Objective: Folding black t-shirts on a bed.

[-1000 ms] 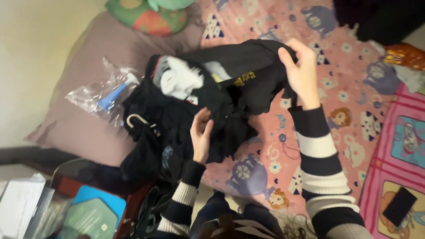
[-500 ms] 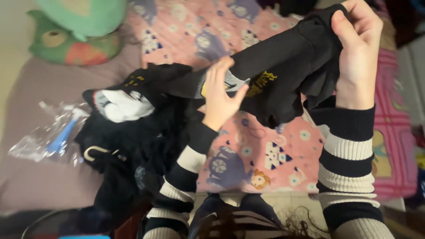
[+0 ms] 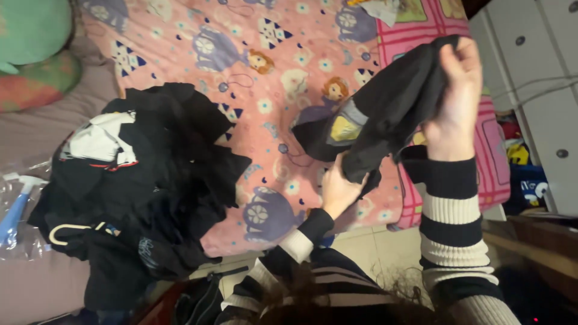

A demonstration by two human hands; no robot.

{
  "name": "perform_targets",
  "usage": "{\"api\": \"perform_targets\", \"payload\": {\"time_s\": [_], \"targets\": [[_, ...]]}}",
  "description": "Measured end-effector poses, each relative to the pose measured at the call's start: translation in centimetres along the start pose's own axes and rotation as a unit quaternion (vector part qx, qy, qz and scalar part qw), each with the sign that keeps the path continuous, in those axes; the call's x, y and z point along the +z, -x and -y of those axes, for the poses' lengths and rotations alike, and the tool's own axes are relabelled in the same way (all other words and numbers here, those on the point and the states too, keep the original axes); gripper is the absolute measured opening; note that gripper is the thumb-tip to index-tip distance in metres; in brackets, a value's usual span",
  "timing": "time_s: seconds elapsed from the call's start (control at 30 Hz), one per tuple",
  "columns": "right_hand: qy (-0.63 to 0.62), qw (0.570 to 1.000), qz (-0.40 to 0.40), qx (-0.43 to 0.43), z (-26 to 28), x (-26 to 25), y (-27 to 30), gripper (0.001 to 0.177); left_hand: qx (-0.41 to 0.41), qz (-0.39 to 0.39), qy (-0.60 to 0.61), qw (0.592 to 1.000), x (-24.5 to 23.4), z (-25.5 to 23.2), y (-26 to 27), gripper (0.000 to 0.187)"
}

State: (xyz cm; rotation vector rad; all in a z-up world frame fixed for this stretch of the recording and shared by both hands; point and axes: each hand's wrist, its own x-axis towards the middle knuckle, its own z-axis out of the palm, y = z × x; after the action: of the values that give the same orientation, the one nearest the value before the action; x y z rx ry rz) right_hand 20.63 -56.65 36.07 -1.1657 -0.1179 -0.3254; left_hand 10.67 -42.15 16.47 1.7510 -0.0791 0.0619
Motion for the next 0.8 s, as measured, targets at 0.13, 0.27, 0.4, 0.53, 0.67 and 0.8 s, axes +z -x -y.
{"api": "perform_targets", "payload": {"time_s": [0.13, 0.27, 0.4, 0.53, 0.67, 0.8], "targets": [[0.014, 0.997, -0.068, -0.032, 2.6, -8.7, -0.9, 0.009, 0.005, 0.03, -0.07, 0.997, -0.2, 5.1, -0.9, 0.041], [0.022, 0.978, -0.186, -0.094, 5.1, -16.1, -0.7, 0.015, 0.13, 0.013, -0.067, 0.989, -6.6, 2.4, -4.7, 0.038], [0.055, 0.99, -0.097, -0.087, 4.4, -21.8, 0.3, 0.018, 0.134, 0.129, -0.152, 0.971, -11.3, -3.0, -8.8, 0.043], [0.02, 0.992, -0.12, 0.021, 3.8, -23.0, 1.7, 0.016, 0.188, 0.19, -0.243, 0.932, -14.2, -2.0, -10.4, 0.059], [0.073, 0.987, -0.091, 0.111, 3.5, -24.4, 4.8, 0.013, 0.172, 0.146, -0.449, 0.865, -17.3, 1.1, -10.0, 0.034], [0.136, 0.976, -0.101, 0.137, 6.0, -25.6, 10.7, 0.009, 0.135, 0.222, -0.35, 0.9, -20.3, -1.1, -7.2, 0.032]]}}
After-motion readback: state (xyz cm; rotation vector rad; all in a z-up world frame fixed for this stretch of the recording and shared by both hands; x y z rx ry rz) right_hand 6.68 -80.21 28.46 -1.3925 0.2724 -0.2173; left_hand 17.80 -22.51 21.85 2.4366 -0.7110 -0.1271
